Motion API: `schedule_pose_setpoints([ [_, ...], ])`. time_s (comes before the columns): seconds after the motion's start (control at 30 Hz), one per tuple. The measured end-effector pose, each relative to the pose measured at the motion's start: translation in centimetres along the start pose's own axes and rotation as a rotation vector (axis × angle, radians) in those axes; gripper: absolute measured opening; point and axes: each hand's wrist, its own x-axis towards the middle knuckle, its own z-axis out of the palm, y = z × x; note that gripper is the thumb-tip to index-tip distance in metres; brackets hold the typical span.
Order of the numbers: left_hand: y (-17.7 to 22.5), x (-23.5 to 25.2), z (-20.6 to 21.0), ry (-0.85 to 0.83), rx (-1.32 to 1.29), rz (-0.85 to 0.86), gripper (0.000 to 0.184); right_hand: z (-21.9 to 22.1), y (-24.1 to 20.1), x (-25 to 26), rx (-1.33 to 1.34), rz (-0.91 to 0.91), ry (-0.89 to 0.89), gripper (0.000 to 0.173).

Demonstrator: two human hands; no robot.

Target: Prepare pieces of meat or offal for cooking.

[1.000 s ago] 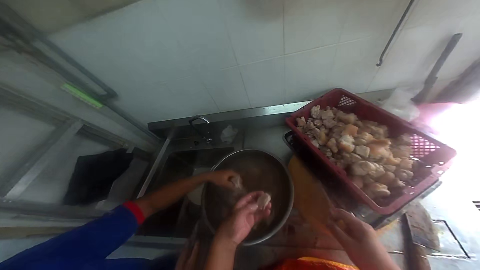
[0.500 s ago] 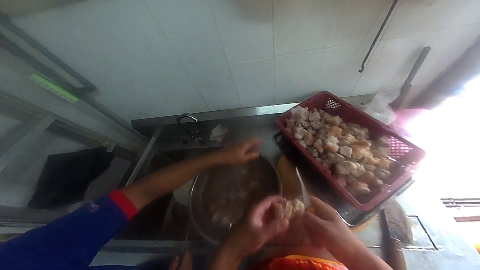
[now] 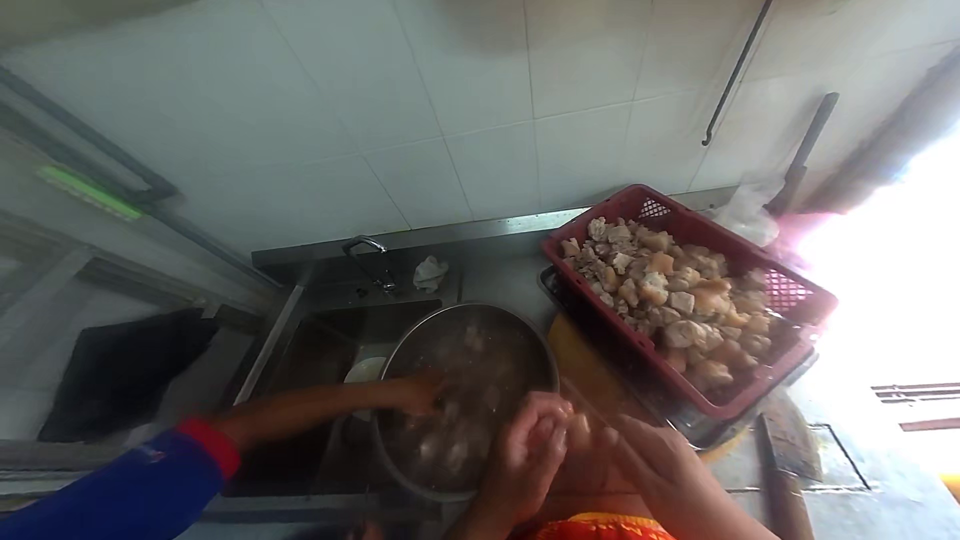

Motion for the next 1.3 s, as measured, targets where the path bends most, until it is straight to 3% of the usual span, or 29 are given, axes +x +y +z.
schedule_pose_setpoints([
  [0.1,-0.2,0.0,1.1,-0.029,-0.169,-0.136,0.025,0.8,-0.3,0.7,-0.052,-0.037,-0.068,0.035],
  [0.17,-0.9,0.0,1.8,0.068,-0.169,-0.235,0.028,1.6,-0.3,1.3,-0.047,0.008,-0.081,0.036],
  [0.4,-0.6,1.1,2.0,0.446,-0.075,-0.209,0.047,3.5,-1.5,1.3,-0.126,-0.008,-0.167,0.040],
  [0.53,-1.0,0.5,1.6,0.523,-0.160,-0.300,0.038,3.3,-2.3,0.9,-0.180,0.072,-0.149,0.042],
  [0.73,-0.9,0.6,1.4,0.602,-0.072,-0.156,0.039,2.3,-1.8,2.1,-0.159,0.304,-0.274,0.047],
  [0.9,-0.9,0.7,0.4,0.606,0.202,-0.022,0.043,2.4,-3.3,1.3,-0.124,0.196,-0.339,0.046],
  [1.07,-1.6,1.2,-0.4,0.604,0.129,-0.070,0.042,2.3,-2.6,2.3,-0.119,0.234,-0.352,0.047],
  [1.13,-1.7,1.2,-0.9,0.628,0.103,-0.123,0.041,2.7,-2.0,2.3,-0.131,0.255,-0.393,0.047],
  [1.23,-3.1,2.2,-2.5,0.655,0.060,-0.299,0.039,2.5,1.3,2.5,-0.184,0.443,-0.389,0.048],
  [1.3,-5.7,3.0,-4.8,0.571,0.315,-0.460,0.043,2.1,3.0,1.7,-0.172,0.498,-0.344,0.048],
])
